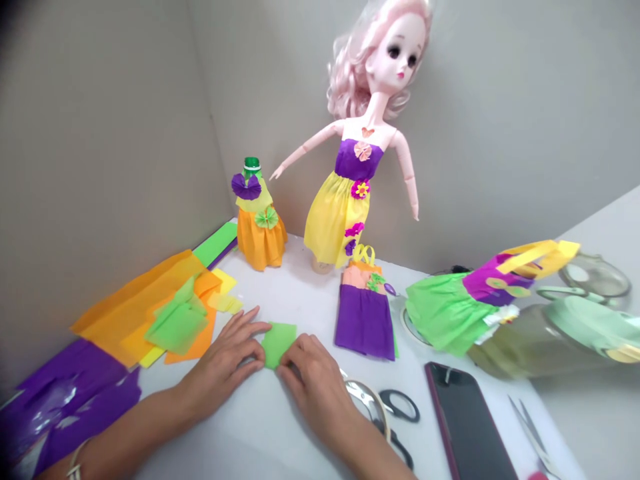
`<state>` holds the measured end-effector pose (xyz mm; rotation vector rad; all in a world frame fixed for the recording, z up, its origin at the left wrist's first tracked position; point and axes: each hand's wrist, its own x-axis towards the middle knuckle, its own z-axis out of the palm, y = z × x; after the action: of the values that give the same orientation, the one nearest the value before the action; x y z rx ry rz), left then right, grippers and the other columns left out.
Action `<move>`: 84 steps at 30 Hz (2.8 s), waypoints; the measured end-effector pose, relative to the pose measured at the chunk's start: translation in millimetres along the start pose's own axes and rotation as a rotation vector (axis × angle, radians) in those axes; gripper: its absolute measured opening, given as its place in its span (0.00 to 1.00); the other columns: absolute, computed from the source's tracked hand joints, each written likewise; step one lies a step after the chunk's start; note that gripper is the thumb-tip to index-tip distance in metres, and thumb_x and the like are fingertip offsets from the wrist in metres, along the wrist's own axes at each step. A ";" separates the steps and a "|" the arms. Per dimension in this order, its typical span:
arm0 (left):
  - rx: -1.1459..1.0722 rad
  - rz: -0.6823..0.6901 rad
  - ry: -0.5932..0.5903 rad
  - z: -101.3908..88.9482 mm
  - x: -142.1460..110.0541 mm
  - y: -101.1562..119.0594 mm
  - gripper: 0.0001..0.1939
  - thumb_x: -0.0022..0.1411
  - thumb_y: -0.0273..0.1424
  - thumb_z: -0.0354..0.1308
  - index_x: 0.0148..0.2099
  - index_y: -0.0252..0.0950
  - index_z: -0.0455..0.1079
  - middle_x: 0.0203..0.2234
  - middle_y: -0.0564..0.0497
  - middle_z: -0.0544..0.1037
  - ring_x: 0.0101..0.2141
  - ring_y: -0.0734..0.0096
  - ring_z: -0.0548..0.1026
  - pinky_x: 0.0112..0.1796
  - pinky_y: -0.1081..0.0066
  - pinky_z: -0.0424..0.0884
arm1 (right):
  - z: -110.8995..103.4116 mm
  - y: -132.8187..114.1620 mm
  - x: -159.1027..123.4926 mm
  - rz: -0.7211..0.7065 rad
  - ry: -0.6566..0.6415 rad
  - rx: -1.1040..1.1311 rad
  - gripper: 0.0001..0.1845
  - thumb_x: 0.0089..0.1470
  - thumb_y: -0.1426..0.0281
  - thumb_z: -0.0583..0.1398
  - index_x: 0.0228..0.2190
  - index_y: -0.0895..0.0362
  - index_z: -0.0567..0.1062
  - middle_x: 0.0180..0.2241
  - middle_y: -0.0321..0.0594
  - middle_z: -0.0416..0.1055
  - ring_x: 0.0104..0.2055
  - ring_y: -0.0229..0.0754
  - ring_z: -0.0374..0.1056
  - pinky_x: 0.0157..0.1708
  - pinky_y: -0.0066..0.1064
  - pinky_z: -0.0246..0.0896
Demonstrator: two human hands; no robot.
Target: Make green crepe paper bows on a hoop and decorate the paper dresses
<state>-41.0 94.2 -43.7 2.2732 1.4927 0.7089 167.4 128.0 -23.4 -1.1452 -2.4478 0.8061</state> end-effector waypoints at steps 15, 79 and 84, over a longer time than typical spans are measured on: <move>-0.002 -0.009 -0.006 -3.4 -0.1 -2.4 0.05 0.62 0.23 0.55 0.34 0.38 0.68 0.54 0.48 0.70 0.65 0.54 0.52 0.61 0.40 0.51 | 0.0 2.4 0.7 0.018 -0.001 0.024 0.03 0.56 0.73 0.62 0.32 0.53 0.73 0.34 0.37 0.67 0.39 0.42 0.64 0.39 0.31 0.60; -0.151 -0.034 0.027 -5.9 3.6 0.9 0.05 0.63 0.25 0.56 0.34 0.38 0.69 0.38 0.51 0.73 0.49 0.64 0.65 0.51 0.61 0.64 | -7.8 -1.8 1.2 0.051 -0.057 0.070 0.07 0.58 0.76 0.55 0.31 0.54 0.70 0.31 0.34 0.69 0.32 0.37 0.65 0.33 0.26 0.57; -0.149 -0.037 0.043 -4.0 6.5 0.2 0.04 0.63 0.26 0.56 0.34 0.38 0.68 0.37 0.50 0.72 0.47 0.63 0.66 0.50 0.59 0.64 | -7.3 -1.3 1.2 0.072 -0.055 -0.014 0.08 0.59 0.75 0.53 0.30 0.55 0.70 0.31 0.36 0.69 0.32 0.38 0.66 0.33 0.27 0.57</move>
<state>-41.0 100.1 -38.8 2.1272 1.4456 0.8345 169.5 130.9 -16.8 -1.2387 -2.4727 0.8541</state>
